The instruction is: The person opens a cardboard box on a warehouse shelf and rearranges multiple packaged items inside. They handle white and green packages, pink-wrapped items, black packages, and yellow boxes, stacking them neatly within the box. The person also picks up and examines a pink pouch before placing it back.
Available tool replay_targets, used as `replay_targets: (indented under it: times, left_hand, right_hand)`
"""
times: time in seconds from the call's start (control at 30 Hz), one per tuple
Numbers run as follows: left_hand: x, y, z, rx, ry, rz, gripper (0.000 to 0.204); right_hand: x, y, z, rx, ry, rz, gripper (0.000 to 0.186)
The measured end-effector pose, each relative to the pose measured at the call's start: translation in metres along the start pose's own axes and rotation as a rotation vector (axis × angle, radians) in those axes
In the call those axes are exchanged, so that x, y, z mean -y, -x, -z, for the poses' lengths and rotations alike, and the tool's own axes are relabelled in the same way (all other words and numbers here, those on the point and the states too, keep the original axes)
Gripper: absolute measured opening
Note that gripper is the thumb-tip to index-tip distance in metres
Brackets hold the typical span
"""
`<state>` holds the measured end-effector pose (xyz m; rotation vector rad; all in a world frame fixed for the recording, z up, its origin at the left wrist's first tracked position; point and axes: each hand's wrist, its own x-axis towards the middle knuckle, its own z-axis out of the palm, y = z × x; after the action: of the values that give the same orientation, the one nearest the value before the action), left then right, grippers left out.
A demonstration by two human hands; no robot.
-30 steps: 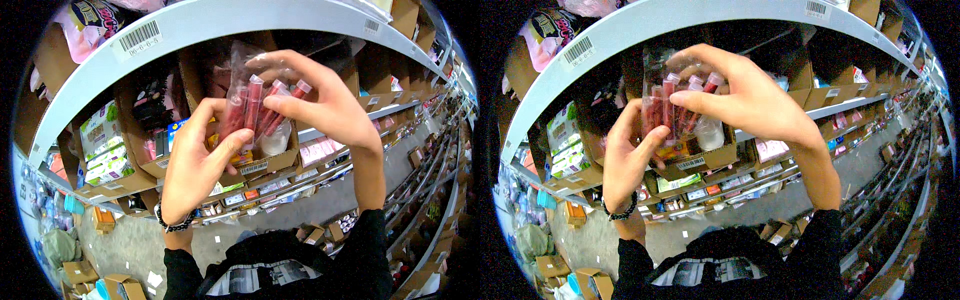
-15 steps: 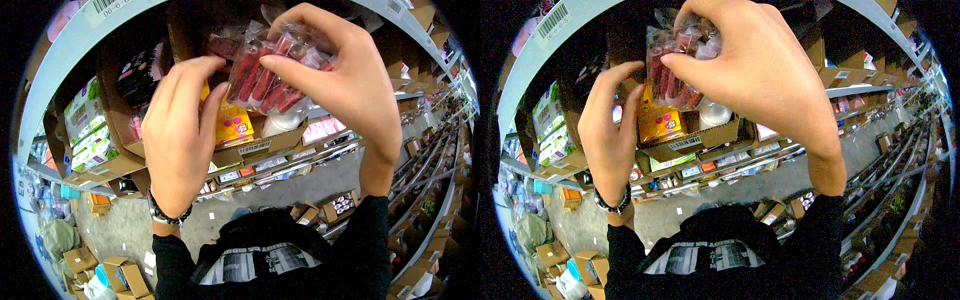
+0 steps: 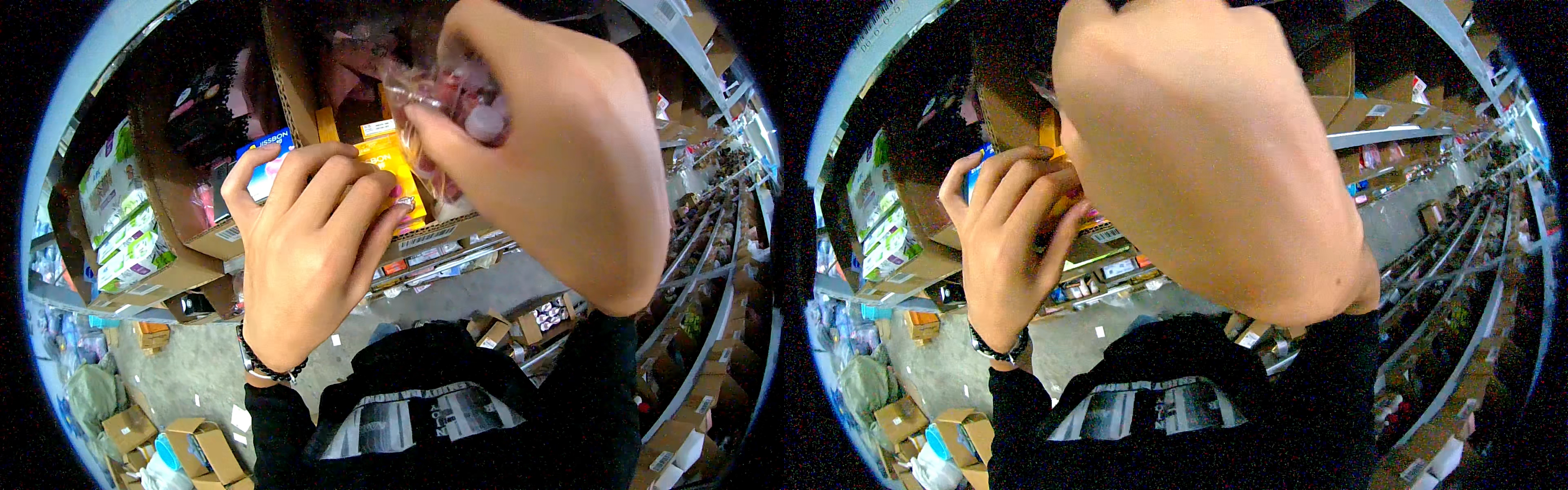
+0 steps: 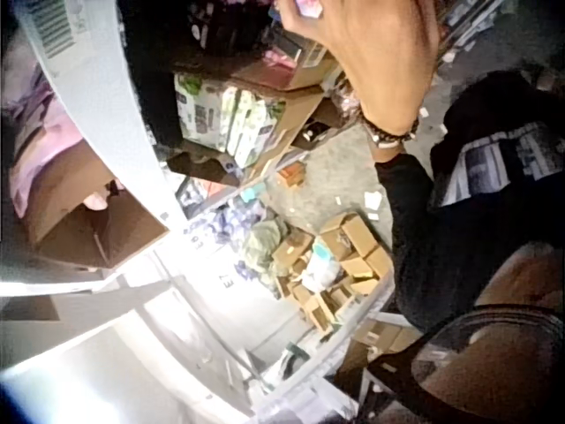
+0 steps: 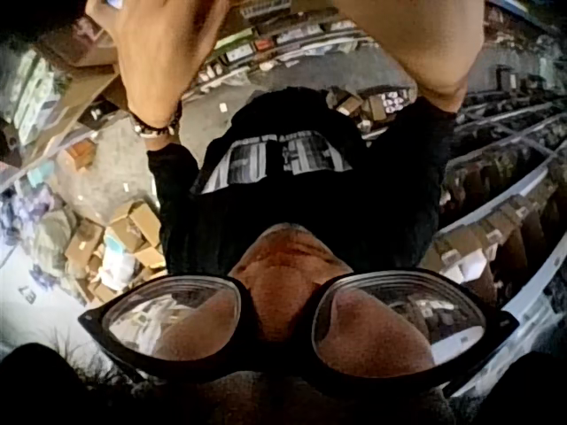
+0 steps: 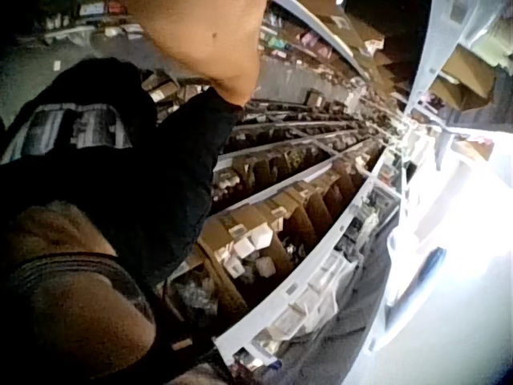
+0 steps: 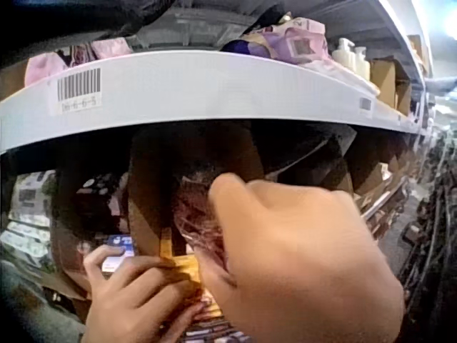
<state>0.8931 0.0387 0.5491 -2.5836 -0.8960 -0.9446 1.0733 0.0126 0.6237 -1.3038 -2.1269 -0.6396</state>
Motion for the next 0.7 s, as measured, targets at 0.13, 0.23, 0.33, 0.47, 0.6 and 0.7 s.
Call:
replay_targets:
  times: [0.13,0.23,0.33,0.47,0.6,0.7]
  left_hand:
    - [0.006,0.001,-0.003,0.015,0.035,-0.010,0.022]
    - [0.007,0.001,-0.003,0.011,0.053,-0.017,0.021]
    - [0.009,0.000,-0.006,-0.011,0.099,-0.038,0.020]
    - [0.015,0.005,-0.009,-0.023,0.116,-0.024,0.019]
    - [0.015,0.002,-0.010,-0.033,0.151,-0.031,0.018]
    - [0.014,0.003,-0.011,-0.039,0.152,-0.022,0.019]
  right_hand:
    - [0.011,0.012,-0.027,0.087,0.170,-0.101,0.022]
    - [0.021,0.021,-0.036,0.158,0.228,-0.163,0.020]
    - [0.010,0.030,-0.032,0.232,0.281,-0.058,0.023]
    - [-0.003,0.031,-0.018,0.234,-0.068,0.013,0.035]
    - [-0.015,0.037,0.008,0.309,-0.197,0.075,0.039]
    - [-0.003,0.051,-0.007,0.242,0.072,0.131,0.038]
